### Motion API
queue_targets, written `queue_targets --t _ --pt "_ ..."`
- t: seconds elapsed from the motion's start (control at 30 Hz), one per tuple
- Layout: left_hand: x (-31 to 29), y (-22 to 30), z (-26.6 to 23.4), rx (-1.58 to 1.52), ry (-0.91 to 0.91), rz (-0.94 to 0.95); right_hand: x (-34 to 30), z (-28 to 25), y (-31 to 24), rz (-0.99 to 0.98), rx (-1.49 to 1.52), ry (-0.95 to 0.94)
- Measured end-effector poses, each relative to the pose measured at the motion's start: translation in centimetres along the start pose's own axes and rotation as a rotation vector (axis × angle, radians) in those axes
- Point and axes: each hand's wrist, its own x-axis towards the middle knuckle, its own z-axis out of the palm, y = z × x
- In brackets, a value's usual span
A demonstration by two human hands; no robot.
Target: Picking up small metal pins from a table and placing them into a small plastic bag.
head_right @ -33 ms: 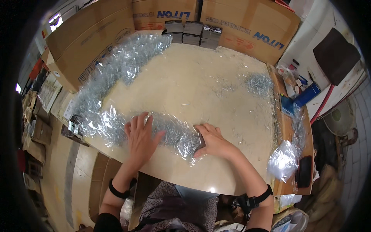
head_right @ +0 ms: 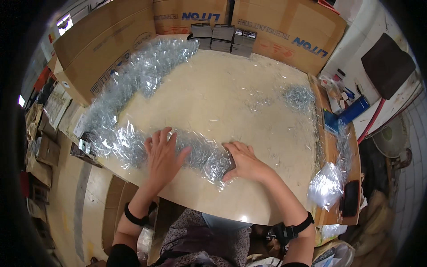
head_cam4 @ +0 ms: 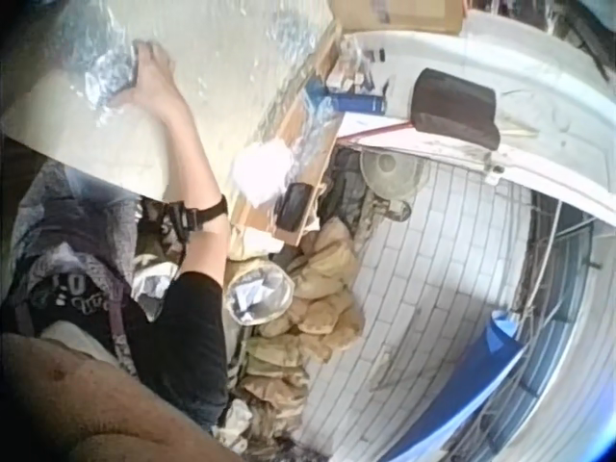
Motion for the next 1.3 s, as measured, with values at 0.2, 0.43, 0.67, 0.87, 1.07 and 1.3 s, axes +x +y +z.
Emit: queue_targets --t 0.2,0.43,0.67,0.87,1.07,1.3 --pt "1.3 -0.7 1.6 -0.154 -0.103 0.114 2.4 -1.4 -2.0 -0.006 0.007 -0.159" --pt "1.7 0.6 0.6 -0.286 -0.097 0.268 3.3 -0.7 -0.9 -0.181 0.296 -0.109" --pt "1.7 1.2 -0.3 -0.514 -0.344 0.285 2.7 -0.4 -0.8 -0.240 0.266 -0.071" --pt "-0.2 3.2 -0.6 -0.386 -0.461 0.321 1.7 0.1 -0.9 -0.246 0.284 -0.038" --pt "-1.8 4.8 0.0 -0.404 -0.576 0.174 -0.1 0.9 -3.1 -0.164 0.254 0.079" --pt "-1.2 4.3 -0.7 -0.606 -0.521 0.161 -0.9 2.3 -3.1 -0.002 0.612 0.134"
